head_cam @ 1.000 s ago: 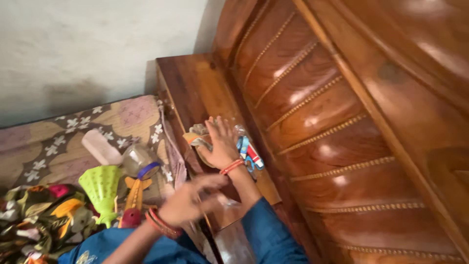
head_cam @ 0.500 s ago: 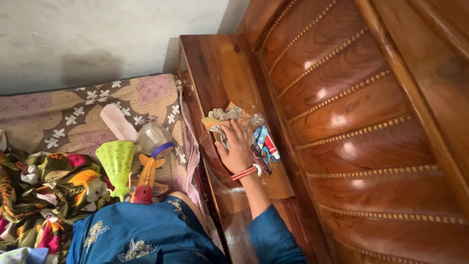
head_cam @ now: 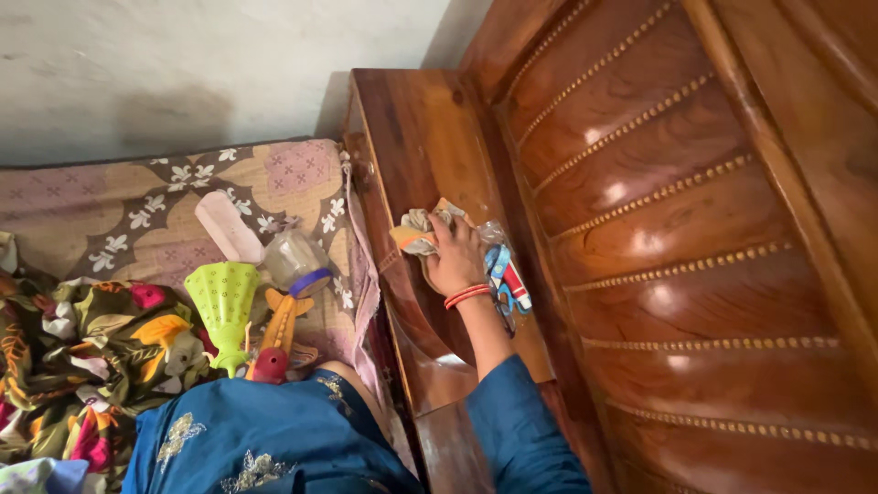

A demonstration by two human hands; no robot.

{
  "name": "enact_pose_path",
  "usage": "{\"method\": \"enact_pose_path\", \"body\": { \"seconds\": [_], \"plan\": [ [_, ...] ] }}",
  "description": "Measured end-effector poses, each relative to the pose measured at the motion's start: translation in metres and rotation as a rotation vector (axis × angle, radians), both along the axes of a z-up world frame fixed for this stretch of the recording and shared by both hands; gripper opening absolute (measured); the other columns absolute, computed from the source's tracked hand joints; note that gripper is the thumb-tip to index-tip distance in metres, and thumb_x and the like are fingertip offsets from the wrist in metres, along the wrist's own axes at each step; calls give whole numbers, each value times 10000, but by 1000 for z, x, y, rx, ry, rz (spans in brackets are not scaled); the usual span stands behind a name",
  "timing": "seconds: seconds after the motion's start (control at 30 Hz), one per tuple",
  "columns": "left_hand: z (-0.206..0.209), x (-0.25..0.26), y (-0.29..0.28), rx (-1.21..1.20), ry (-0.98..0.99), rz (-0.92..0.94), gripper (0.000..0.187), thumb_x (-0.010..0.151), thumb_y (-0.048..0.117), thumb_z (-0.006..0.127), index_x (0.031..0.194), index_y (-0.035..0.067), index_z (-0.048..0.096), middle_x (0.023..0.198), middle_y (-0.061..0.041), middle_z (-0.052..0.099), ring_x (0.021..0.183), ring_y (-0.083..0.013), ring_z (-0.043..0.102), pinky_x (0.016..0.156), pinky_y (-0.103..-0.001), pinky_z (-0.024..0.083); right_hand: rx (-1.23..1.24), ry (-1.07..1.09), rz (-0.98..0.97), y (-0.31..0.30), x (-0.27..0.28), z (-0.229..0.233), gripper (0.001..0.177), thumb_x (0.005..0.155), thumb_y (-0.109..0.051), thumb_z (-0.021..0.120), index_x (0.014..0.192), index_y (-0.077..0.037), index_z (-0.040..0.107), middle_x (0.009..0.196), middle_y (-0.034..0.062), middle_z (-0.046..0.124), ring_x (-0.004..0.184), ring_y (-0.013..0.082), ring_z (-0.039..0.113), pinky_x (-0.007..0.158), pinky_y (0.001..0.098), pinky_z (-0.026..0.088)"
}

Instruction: The person cleans the wooden headboard and a built-in shelf unit using a cloth, moving toys and personal items to reach all surfaces.

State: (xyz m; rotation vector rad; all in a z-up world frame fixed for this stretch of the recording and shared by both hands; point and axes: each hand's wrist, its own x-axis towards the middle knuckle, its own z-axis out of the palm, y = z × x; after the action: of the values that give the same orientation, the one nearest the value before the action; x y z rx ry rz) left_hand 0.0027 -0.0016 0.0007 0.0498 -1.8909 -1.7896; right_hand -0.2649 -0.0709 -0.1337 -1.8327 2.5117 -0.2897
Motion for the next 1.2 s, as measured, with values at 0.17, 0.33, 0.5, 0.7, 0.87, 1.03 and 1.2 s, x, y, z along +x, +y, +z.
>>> {"method": "enact_pose_path", "body": {
  "seconds": [0.17, 0.33, 0.5, 0.7, 0.87, 1.03, 1.2],
  "plan": [
    [-4, -3, -6, 14, -3, -14, 426, 871, 228, 766, 1244, 62, 647, 1192, -108, 727, 1089, -220, 705, 928, -356, 560, -236, -25, 82, -19, -7, 17, 663, 797, -139, 718, 1432, -198, 533, 1379, 228, 516, 1291, 480, 484, 1104, 562, 419],
    [-13, -6, -39, 4, -3, -4, 411, 872, 216, 770, 1232, 61, 650, 1176, -106, 732, 1089, -216, 700, 928, -353, 555, -243, -3, 74, -80, -5, 54, 646, 787, -131, 713, 1406, -229, 556, 1385, 170, 559, 1214, 443, 524, 995, 554, 452],
    [-42, -10, -94, 67, -37, 114, 395, 873, 204, 774, 1220, 60, 653, 1160, -104, 736, 1089, -211, 695, 928, -350, 550, -140, -20, 57, -178, -21, 58, 606, 814, -179, 720, 1395, -254, 565, 1353, 159, 568, 1207, 425, 545, 991, 540, 474],
    [-151, -12, -191, 608, -385, 466, 394, 860, 191, 766, 1216, 63, 654, 1090, -102, 755, 1049, -201, 692, 899, -346, 549, -72, -14, 150, -277, -51, 18, 589, 794, -146, 673, 1366, -259, 589, 1514, 158, 468, 1256, 451, 508, 1042, 516, 454],
    [-218, 8, -217, 447, -524, 522, 410, 854, 204, 751, 1228, 76, 645, 1075, -87, 773, 1071, -166, 695, 889, -314, 544, 146, -4, 26, -293, -51, -5, 595, 791, -183, 694, 1344, -398, 650, 1597, 75, 388, 1373, 438, 349, 1030, 635, 362],
    [-243, -11, -216, 492, -528, 527, 398, 874, 202, 711, 1243, 68, 648, 1060, -94, 779, 1009, -184, 730, 864, -319, 568, 116, -51, 7, -268, -43, -6, 415, 832, -252, 721, 1230, -364, 688, 1520, 32, 468, 1376, 386, 405, 1025, 647, 391],
    [-246, -30, -186, 437, -552, 497, 408, 882, 225, 739, 1243, 64, 640, 1098, -74, 762, 1005, -169, 727, 842, -307, 572, 48, -72, 83, -200, -24, -6, 360, 807, -245, 739, 1156, -326, 704, 1456, 10, 534, 1353, 366, 453, 979, 647, 405]
  ]
}}
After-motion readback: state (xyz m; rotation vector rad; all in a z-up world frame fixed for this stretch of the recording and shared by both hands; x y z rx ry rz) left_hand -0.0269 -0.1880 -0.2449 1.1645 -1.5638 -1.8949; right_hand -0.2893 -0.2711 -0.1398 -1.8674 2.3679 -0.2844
